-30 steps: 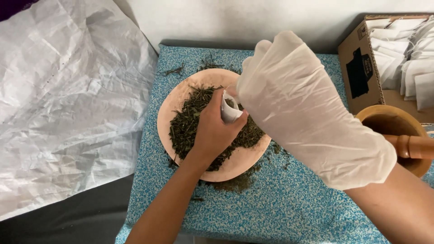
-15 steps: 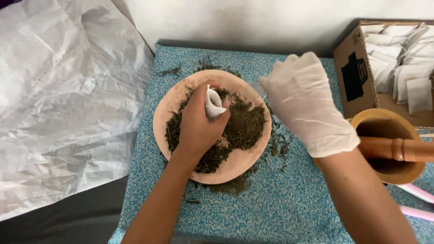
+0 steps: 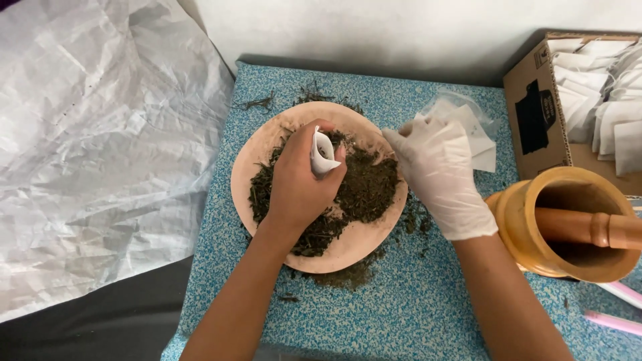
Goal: Filling small tea bags with loose tea leaves, weighing them on a digital scale, and organizing them into a box.
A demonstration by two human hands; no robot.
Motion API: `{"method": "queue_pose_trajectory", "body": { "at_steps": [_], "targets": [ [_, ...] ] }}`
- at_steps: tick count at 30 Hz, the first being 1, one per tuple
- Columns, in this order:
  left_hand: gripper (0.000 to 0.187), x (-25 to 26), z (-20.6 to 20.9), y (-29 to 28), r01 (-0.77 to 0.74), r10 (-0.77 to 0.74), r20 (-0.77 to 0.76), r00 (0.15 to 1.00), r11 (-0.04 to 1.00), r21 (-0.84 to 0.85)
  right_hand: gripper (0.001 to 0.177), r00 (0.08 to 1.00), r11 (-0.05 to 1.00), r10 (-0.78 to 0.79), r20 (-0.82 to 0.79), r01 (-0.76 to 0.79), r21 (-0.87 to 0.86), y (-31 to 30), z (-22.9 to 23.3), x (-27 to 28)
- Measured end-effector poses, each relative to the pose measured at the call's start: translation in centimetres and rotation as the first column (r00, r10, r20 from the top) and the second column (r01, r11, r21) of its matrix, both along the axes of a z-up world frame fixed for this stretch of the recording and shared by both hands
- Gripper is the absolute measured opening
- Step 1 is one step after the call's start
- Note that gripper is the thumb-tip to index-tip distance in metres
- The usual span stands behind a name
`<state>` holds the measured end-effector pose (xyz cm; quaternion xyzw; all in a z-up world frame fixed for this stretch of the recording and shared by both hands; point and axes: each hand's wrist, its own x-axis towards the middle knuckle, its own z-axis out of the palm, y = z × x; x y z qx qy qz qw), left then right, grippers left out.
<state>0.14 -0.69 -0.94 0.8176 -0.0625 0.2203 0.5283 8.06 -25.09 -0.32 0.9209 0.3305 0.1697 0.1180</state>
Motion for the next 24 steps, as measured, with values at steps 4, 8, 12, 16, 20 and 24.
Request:
{"method": "queue_pose_trajectory", "body": {
  "at_steps": [4,8,12,16,20,24],
  "targets": [
    [0.041,0.0,-0.2,0.1,-0.007,0.007,-0.027,1.000,1.000,0.013,0.046,0.992,0.999,-0.048,-0.116,0.050,0.012,-0.7,-1.1,-0.8],
    [0.043,0.2,-0.3,0.1,-0.008,0.009,-0.038,0.999,1.000,0.025,0.042,0.981,0.990,0.012,-0.192,0.015,0.137,-1.5,-1.7,-1.0],
    [0.043,0.0,0.1,0.0,-0.010,0.011,-0.044,0.999,0.999,0.039,0.043,0.975,0.996,-0.014,-0.220,0.033,0.082,-1.7,-1.0,-1.1],
    [0.043,0.0,0.2,0.0,-0.020,0.023,-0.050,0.998,0.998,0.066,0.042,0.957,0.990,-0.040,-0.289,0.077,0.118,-1.7,-0.5,-1.2],
    [0.044,0.0,0.5,-0.1,-0.028,0.034,-0.070,0.997,0.996,0.083,0.040,0.925,0.975,-0.099,-0.366,0.164,0.149,-1.7,0.3,-1.3],
    [0.047,0.3,-0.2,0.1,-0.025,0.039,-0.125,0.991,0.993,0.111,0.037,0.900,0.950,-0.108,-0.422,0.218,0.221,-2.1,-0.1,-0.7]
  ]
}}
